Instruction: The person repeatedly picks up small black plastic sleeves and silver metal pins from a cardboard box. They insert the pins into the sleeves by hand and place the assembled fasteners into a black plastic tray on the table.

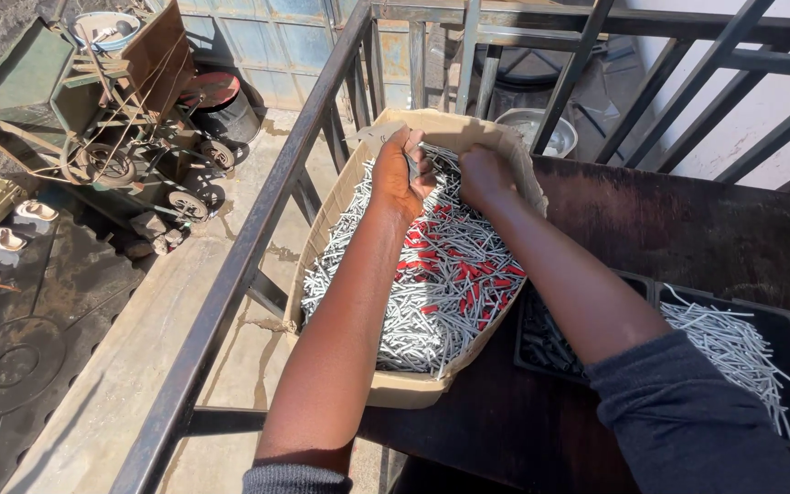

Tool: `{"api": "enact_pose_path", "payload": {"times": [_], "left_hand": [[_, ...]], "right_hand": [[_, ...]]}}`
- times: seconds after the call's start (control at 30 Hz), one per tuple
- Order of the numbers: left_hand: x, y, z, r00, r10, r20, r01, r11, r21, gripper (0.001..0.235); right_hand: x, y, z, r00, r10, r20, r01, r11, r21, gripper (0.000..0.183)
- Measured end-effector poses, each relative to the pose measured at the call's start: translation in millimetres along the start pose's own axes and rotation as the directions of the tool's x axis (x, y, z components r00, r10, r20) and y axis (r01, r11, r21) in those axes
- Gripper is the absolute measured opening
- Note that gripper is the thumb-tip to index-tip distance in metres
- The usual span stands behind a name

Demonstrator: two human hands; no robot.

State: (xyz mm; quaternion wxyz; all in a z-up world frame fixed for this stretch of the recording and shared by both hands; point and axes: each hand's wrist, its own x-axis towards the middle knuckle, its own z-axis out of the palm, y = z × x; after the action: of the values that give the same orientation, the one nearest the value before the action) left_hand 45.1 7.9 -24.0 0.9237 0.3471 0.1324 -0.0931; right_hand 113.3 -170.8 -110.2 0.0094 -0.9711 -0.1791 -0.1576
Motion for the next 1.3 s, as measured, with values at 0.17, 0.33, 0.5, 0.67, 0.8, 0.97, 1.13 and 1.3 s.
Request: {"api": "enact_pose_path", "payload": {"times": [0.17,0.33,0.5,0.67,0.8,0.97,1.13,1.3], "left_hand": [[11.0,-3.6,-0.5,1.0,-0.026,0.007,0.026,0.999,0.025,0.027],[7.8,-6.2,-2.5,0.999,-0.047,0.028,0.044,0.995,0.084,0.028],[-3.4,-8.2,-1.6,0.997,-0.068,0.046,0.057,0.977,0.207,0.027],[-2.2,-7.8,-1.9,0.997,-0.074,0.035,0.063,0.967,0.245,0.027],[6.5,-13.3,-5.9,0.999,-0.048,0.015,0.04,0.945,0.324,0.032],[11.8,-31.0,-5.0,0.998,-0.048,0.049,0.019,0.885,0.466,0.044],[-9.0,-35.5,5.1,0.996,-0.076,0.055,0.038,0.863,0.504,0.044],[26.4,-51.7,-16.0,0.99,-0.129,0.053,0.095,0.904,0.416,0.028]], "right_hand": [[-10.5,-0.5,-5.5,1.0,-0.012,0.006,0.012,0.993,0.116,0.024],[-27.6,-7.0,-39.9,0.997,0.008,0.073,-0.022,0.981,0.193,0.031],[-32.4,-4.2,-36.1,0.999,-0.013,0.052,-0.003,0.954,0.301,0.013],[-39.8,-6.4,-60.6,0.994,0.099,0.038,-0.101,0.789,0.606,0.01],[-47.0,-7.7,-72.3,0.983,0.169,0.075,-0.109,0.207,0.972,0.012],[-59.6,-13.3,-67.7,0.969,0.244,-0.048,0.045,0.016,0.999,0.017],[-76.9,-29.8,-87.6,0.961,0.195,-0.198,0.171,0.149,0.974,0.016],[-82.6,-33.9,-97.9,0.937,0.266,-0.227,0.241,-0.022,0.97,0.02]]}}
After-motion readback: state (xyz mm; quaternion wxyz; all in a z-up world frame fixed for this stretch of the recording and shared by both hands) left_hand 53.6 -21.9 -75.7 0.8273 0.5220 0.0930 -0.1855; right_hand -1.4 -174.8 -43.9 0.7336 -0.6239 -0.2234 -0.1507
